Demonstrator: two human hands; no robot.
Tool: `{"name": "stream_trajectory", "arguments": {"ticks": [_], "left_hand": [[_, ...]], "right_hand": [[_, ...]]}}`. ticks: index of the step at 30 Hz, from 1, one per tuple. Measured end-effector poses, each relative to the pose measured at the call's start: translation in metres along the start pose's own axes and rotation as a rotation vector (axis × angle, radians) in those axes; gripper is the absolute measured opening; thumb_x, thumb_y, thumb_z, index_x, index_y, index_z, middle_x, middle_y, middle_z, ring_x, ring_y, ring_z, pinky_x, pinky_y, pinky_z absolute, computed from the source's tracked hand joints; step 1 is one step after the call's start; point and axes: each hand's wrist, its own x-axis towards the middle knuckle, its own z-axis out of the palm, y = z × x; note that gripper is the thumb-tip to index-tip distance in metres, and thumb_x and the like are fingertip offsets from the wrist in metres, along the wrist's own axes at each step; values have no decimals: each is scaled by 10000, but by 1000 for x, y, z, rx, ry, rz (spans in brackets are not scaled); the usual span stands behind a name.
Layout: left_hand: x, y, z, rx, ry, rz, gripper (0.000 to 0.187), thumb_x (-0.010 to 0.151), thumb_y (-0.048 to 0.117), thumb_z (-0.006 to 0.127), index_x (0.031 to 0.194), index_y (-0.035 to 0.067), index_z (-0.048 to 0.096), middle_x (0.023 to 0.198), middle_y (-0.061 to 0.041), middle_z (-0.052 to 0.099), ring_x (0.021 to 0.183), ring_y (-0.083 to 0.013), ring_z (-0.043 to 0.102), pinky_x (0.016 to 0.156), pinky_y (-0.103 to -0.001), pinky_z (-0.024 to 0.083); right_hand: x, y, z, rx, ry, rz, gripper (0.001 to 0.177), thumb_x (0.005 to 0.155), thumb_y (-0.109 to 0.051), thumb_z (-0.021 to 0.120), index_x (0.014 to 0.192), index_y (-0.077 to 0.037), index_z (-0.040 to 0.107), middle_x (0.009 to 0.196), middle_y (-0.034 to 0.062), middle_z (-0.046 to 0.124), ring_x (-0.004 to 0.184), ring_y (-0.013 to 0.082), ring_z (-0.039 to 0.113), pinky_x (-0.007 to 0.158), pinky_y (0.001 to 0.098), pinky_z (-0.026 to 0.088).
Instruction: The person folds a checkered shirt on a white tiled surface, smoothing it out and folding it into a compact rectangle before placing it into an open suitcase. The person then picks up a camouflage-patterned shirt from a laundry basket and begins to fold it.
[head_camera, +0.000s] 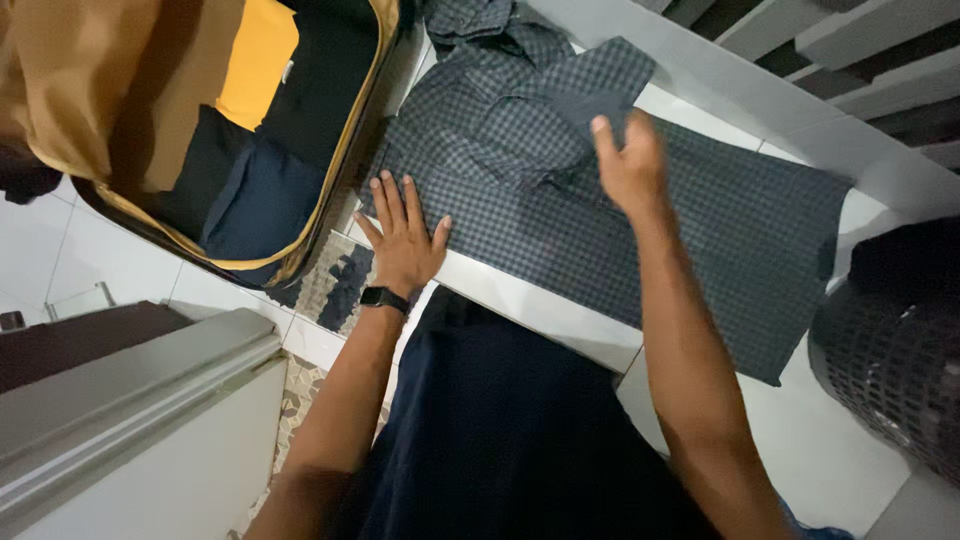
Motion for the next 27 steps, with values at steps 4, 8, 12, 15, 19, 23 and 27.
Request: {"name": "stream_trajectory", "arguments": {"ticks": [4, 8, 12, 15, 19, 23, 27], "left_hand": [[2, 1, -2, 0, -49, -29, 882, 1026, 596, 351, 1628, -3, 115, 1696, -243, -61, 1551, -407, -150, 1125, -787, -66], [5, 8, -8, 23, -40, -47, 932, 1001, 622, 368, 1616, -31, 115, 1690, -247, -66, 1541, -401, -164, 1114, -785, -93], [10, 25, -21, 8, 33, -11, 902, 952, 532, 542, 1559, -59, 233, 1677, -234, 49, 1551, -380, -51, 1128, -782, -11], [9, 38, -31, -84, 265, 237, 713, 897, 357, 682, 1458, -15, 447, 1593, -214, 324, 1502, -366, 239, 1148, -707, 187], [5, 59, -32, -277, 303, 529, 377, 946, 260, 720, 1276, 97, 639, 1302, -101, 668, 1199, -302, 618, 1023, -481, 490], [11, 82, -13, -672, 14, 369, 398, 992, 363, 678, 1264, 72, 685, 1134, -104, 734, 928, -234, 724, 844, -366, 590], [35, 90, 5, -1446, -315, -52, 790, 971, 626, 398, 1397, -25, 536, 1307, -178, 678, 1069, -305, 669, 922, -420, 541]], "right_hand": [[33, -21, -53, -28, 138, 207, 463, 1072, -400, 564, 1177, 43, 647, 1089, 235, 727, 1028, 363, 722, 934, 443, 541], [58, -58, -111, -100, 336, -476, 466, 1135, -212, 496, 1371, 190, 515, 1268, 362, 619, 1197, 464, 600, 1021, 487, 451], [71, -98, -146, -26, 331, -419, 393, 1202, -290, 578, 1310, 88, 578, 1227, 257, 687, 1174, 390, 667, 1033, 454, 498], [73, -114, -159, -33, 354, -447, 359, 1205, -256, 563, 1337, 78, 564, 1269, 239, 684, 1213, 374, 670, 1062, 447, 501], [68, -138, -168, 1, 363, -500, 296, 1207, -198, 568, 1345, 64, 563, 1266, 217, 685, 1209, 341, 669, 1075, 440, 506], [44, -167, -177, 56, 305, -579, 284, 1142, -112, 511, 1337, 93, 529, 1306, 225, 657, 1252, 325, 634, 1099, 448, 466], [4, -175, -181, 85, 216, -276, 223, 1048, -172, 650, 1188, 0, 629, 1134, 154, 675, 1082, 269, 602, 986, 394, 465]]}}
